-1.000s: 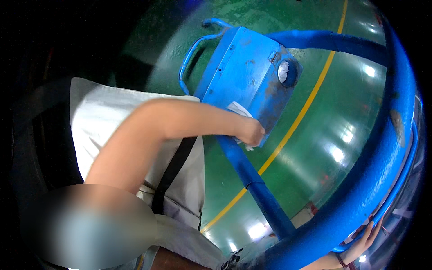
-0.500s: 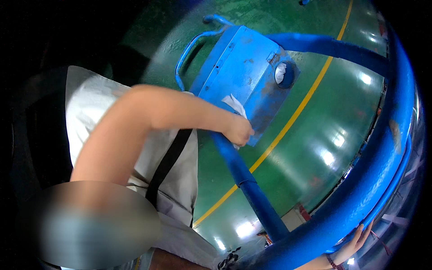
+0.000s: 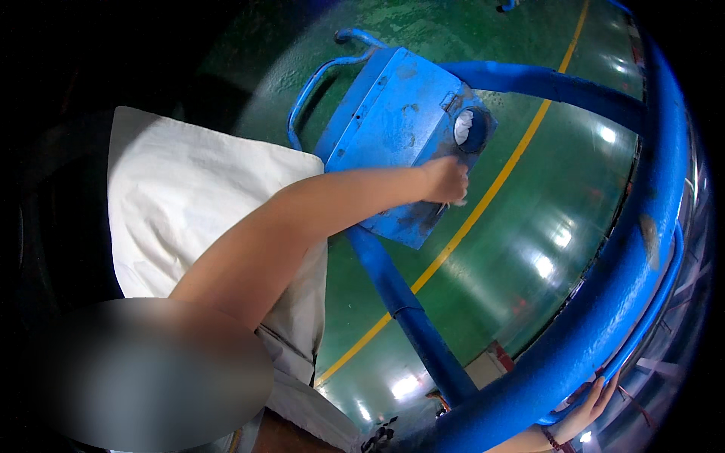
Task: The person uses a handheld tool to scrape and clean the soles of several shoes on a conveyor belt. After finishing with the shoes, the person wipes down a blue metal equipment frame with a white cloth.
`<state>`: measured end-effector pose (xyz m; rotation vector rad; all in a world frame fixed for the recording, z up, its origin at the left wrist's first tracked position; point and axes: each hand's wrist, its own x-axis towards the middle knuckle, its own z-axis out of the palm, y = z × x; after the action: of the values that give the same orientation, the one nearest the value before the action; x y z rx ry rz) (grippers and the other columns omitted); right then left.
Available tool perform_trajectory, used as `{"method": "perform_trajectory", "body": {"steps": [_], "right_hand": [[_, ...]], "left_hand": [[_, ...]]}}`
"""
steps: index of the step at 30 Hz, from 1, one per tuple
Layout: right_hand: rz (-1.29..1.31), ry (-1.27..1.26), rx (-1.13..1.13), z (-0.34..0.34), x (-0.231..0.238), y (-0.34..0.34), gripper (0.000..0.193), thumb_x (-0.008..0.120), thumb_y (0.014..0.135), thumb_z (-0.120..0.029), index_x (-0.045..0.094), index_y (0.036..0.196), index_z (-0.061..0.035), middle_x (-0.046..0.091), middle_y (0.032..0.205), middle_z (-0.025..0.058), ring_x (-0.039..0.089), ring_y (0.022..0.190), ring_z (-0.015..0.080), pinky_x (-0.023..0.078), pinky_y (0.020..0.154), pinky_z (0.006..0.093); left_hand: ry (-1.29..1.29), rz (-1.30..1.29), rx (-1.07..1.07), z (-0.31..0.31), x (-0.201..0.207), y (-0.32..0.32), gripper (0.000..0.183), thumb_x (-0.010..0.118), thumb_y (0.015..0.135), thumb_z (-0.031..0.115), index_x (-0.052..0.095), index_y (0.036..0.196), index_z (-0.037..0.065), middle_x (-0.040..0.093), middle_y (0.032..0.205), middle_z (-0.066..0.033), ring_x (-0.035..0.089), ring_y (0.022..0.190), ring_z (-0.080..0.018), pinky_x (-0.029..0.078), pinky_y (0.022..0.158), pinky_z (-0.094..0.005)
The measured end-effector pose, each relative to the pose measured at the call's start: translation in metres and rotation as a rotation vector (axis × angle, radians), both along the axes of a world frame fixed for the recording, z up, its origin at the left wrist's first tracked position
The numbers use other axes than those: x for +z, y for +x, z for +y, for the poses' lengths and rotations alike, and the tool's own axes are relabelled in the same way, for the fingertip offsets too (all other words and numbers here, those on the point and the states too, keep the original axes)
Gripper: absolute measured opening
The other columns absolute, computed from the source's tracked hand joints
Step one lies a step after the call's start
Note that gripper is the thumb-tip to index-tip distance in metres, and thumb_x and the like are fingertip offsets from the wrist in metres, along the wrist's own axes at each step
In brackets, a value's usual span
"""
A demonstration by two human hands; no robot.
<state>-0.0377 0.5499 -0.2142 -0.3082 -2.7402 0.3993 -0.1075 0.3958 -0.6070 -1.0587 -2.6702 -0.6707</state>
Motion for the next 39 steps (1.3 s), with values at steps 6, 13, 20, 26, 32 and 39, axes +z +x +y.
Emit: {"method": "perform_trajectory", "body": {"steps": [6,13,20,26,32,39], "right_hand": [[0.021,0.03,0.008,0.0,-0.004,0.0,0.038,0.046,0.078,-0.025,0.041,0.112,-0.0085,0.054,0.089,0.0043,0.039,0.054,0.0027,0.027,0.044,0.0145],[-0.057,0.023,0.038,0.032,0.008,-0.008,0.038,0.042,0.08,-0.026,0.04,0.113,-0.007,0.042,0.112,0.0108,0.041,0.098,0.0179,0.033,0.082,0.0308],[-0.058,0.066,0.005,0.016,0.01,0.005,0.041,0.042,0.079,-0.027,0.038,0.114,-0.0062,0.04,0.114,0.0113,0.04,0.101,0.0203,0.03,0.087,0.0308],[-0.088,-0.056,0.05,0.017,0.008,-0.006,0.042,0.043,0.079,-0.026,0.037,0.115,-0.0063,0.04,0.114,0.0108,0.04,0.101,0.0195,0.03,0.087,0.0301],[-0.049,-0.041,-0.032,0.026,0.009,0.002,0.043,0.044,0.078,-0.027,0.037,0.115,-0.0065,0.04,0.114,0.0103,0.04,0.101,0.0192,0.029,0.086,0.0298],[-0.039,0.031,0.025,0.001,0.001,-0.004,0.041,0.047,0.079,-0.025,0.039,0.114,-0.0065,0.051,0.095,0.0071,0.042,0.066,0.0072,0.032,0.054,0.0172]], "left_hand": [[0.05,-0.016,-0.278,0.033,-0.014,0.071,0.015,0.049,0.068,0.023,0.058,0.065,0.01,0.054,0.071,-0.0005,0.048,0.081,-0.0196,0.042,0.055,-0.0327],[-0.026,0.021,-0.106,0.016,-0.014,0.006,0.016,0.047,0.069,0.022,0.059,0.067,0.011,0.055,0.077,0.0005,0.049,0.079,-0.0175,0.042,0.059,-0.0295],[0.088,0.07,0.063,0.031,-0.015,0.03,0.013,0.051,0.062,0.024,0.058,0.06,0.013,0.053,0.066,0.0032,0.049,0.075,-0.0176,0.041,0.056,-0.028],[0.144,0.168,-0.378,0.006,-0.024,0.07,0.015,0.054,0.057,0.024,0.056,0.062,0.01,0.052,0.066,0.0006,0.05,0.071,-0.0186,0.041,0.054,-0.0289],[0.056,0.114,-0.049,0.003,-0.005,-0.015,0.011,0.051,0.064,0.016,0.061,0.064,0.012,0.057,0.07,0.0007,0.05,0.08,-0.019,0.042,0.054,-0.0312],[0.037,0.025,-0.217,0.021,-0.008,0.06,0.01,0.052,0.06,0.017,0.057,0.065,0.009,0.054,0.073,-0.0023,0.05,0.075,-0.0201,0.041,0.059,-0.0296]]}}
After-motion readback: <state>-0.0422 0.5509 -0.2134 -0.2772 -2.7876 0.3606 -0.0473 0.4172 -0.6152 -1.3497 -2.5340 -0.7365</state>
